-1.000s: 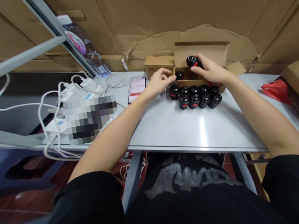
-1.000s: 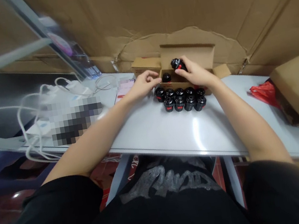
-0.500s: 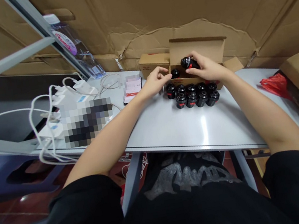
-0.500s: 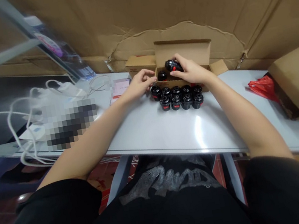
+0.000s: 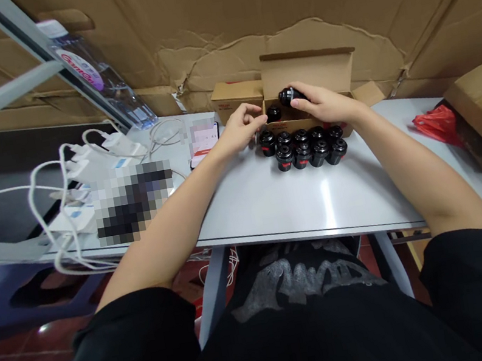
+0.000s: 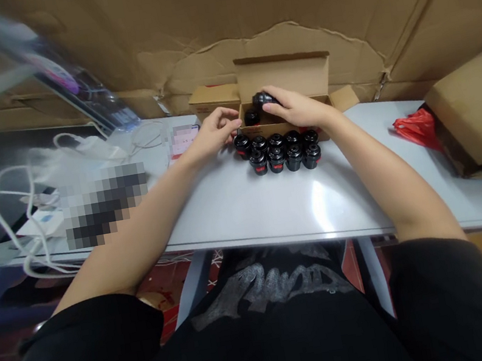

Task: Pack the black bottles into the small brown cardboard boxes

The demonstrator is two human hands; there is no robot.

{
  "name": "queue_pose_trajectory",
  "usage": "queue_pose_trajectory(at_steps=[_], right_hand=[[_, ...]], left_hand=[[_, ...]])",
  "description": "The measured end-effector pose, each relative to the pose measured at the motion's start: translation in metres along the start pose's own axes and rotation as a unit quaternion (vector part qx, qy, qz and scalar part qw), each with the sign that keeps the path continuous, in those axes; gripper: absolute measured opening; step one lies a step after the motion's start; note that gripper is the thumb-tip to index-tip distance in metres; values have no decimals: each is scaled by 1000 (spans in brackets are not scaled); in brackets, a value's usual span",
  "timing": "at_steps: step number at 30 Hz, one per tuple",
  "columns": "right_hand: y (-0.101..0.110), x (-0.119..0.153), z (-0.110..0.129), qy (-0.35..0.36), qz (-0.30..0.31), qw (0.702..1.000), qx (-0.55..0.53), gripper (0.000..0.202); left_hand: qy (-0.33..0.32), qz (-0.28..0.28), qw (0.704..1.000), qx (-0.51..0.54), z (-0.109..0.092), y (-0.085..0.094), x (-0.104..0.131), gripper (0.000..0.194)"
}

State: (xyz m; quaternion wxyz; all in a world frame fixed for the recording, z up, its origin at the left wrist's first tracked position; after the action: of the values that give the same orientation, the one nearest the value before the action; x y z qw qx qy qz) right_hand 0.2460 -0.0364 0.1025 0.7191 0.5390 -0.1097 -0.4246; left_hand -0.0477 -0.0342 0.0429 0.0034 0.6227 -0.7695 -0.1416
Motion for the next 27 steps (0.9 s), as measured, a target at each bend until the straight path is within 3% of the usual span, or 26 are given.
queue_pose_trajectory(at_steps=[10, 18, 27], right_hand=[[-6, -2, -3, -10, -20, 1000, -10, 115], [-3, -1, 3, -16, -5, 1000, -2, 95], [-7, -4, 2, 1, 16, 1000, -12, 78]], left_hand=[[15, 0, 1000, -10, -4, 3, 5, 18], [2, 1, 1000, -21, 9, 10, -2, 28], [-12, 10, 1000, -25, 4, 12, 2, 29]])
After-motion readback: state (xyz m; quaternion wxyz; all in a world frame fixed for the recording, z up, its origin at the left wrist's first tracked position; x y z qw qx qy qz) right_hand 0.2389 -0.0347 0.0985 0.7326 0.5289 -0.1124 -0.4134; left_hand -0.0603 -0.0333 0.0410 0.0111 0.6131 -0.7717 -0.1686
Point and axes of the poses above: each hand's wrist, its own x-axis away from the middle knuckle, its own y-axis out of the back of the hand, z = x × y, the point moved 3 cm from there along -x, towards the middle knuckle, and after that the axes turned 3 degrees about x, right-handed, at the moved point
